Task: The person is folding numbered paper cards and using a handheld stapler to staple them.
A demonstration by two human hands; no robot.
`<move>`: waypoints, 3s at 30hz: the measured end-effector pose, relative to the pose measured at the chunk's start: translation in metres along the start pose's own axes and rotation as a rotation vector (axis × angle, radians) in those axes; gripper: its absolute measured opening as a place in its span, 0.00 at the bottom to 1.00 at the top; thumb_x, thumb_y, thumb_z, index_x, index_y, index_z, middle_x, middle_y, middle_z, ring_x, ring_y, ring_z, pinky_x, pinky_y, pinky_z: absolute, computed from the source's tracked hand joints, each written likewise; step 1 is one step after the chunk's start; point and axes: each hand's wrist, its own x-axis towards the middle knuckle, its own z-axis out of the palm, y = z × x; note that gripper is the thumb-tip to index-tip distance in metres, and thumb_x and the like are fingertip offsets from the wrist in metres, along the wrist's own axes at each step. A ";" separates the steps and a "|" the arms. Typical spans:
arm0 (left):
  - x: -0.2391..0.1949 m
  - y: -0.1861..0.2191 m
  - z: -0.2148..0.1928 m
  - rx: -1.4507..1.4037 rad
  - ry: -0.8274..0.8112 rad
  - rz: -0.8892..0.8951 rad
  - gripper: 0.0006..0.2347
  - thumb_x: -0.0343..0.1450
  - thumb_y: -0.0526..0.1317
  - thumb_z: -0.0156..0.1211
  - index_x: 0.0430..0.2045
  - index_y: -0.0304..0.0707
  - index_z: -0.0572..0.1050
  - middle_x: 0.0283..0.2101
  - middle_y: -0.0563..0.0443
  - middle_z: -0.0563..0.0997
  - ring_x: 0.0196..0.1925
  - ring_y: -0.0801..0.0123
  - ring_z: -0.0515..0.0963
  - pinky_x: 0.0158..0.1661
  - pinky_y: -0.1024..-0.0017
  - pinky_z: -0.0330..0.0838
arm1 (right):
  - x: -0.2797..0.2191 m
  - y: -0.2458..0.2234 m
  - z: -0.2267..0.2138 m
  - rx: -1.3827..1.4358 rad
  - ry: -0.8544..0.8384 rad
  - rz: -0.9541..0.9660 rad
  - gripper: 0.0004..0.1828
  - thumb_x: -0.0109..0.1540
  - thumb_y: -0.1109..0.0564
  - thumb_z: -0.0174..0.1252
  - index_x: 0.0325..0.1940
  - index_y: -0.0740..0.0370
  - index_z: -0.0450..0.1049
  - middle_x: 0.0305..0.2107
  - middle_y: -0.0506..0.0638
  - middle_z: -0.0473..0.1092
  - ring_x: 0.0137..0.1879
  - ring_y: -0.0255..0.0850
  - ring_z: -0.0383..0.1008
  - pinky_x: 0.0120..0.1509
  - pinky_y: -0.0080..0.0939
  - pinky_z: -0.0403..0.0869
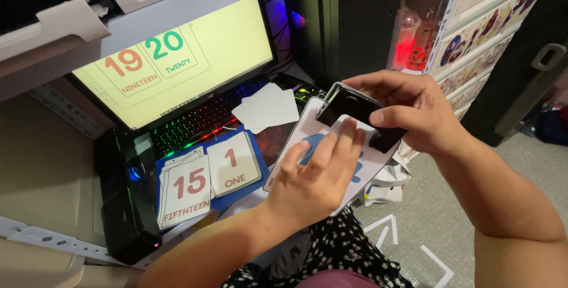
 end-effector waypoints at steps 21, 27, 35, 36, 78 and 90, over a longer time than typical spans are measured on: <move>-0.017 0.006 0.022 -0.073 0.032 -0.064 0.07 0.77 0.42 0.57 0.40 0.57 0.85 0.54 0.71 0.71 0.52 0.74 0.66 0.57 0.68 0.54 | 0.002 0.016 0.003 0.037 0.004 0.000 0.26 0.59 0.63 0.59 0.62 0.73 0.72 0.44 0.60 0.78 0.45 0.41 0.78 0.49 0.36 0.78; -0.027 0.011 0.024 -0.080 -0.081 -0.086 0.13 0.78 0.43 0.51 0.54 0.53 0.82 0.63 0.71 0.71 0.62 0.71 0.66 0.61 0.61 0.57 | 0.006 0.051 -0.007 -0.100 0.026 0.036 0.24 0.62 0.60 0.62 0.64 0.63 0.74 0.34 0.42 0.74 0.39 0.26 0.68 0.44 0.24 0.66; -0.049 -0.028 0.024 -0.840 -0.866 -0.770 0.45 0.65 0.52 0.72 0.73 0.62 0.43 0.65 0.50 0.69 0.57 0.57 0.76 0.54 0.55 0.73 | -0.031 0.104 0.008 0.037 0.014 0.084 0.26 0.61 0.57 0.65 0.62 0.64 0.73 0.31 0.50 0.70 0.34 0.38 0.70 0.35 0.35 0.71; -0.039 -0.041 0.008 -1.065 -1.421 -1.088 0.47 0.70 0.48 0.66 0.75 0.73 0.30 0.60 0.57 0.79 0.50 0.66 0.87 0.47 0.61 0.84 | -0.036 0.111 0.013 0.115 -0.034 0.089 0.26 0.61 0.57 0.65 0.63 0.65 0.71 0.41 0.60 0.79 0.42 0.47 0.82 0.42 0.43 0.85; -0.241 -0.053 0.233 -0.289 -0.910 -0.663 0.39 0.60 0.50 0.74 0.67 0.41 0.65 0.59 0.35 0.71 0.60 0.44 0.70 0.56 0.50 0.63 | 0.045 0.390 0.029 -0.712 0.607 -0.242 0.15 0.70 0.53 0.59 0.58 0.63 0.75 0.46 0.62 0.75 0.54 0.60 0.76 0.61 0.55 0.72; -0.244 -0.047 0.332 -0.235 -1.071 -1.176 0.43 0.62 0.57 0.72 0.66 0.24 0.60 0.56 0.29 0.73 0.58 0.39 0.72 0.53 0.48 0.68 | 0.050 0.405 0.045 -1.032 0.574 -0.298 0.18 0.70 0.54 0.53 0.64 0.59 0.72 0.50 0.55 0.72 0.60 0.53 0.71 0.68 0.51 0.66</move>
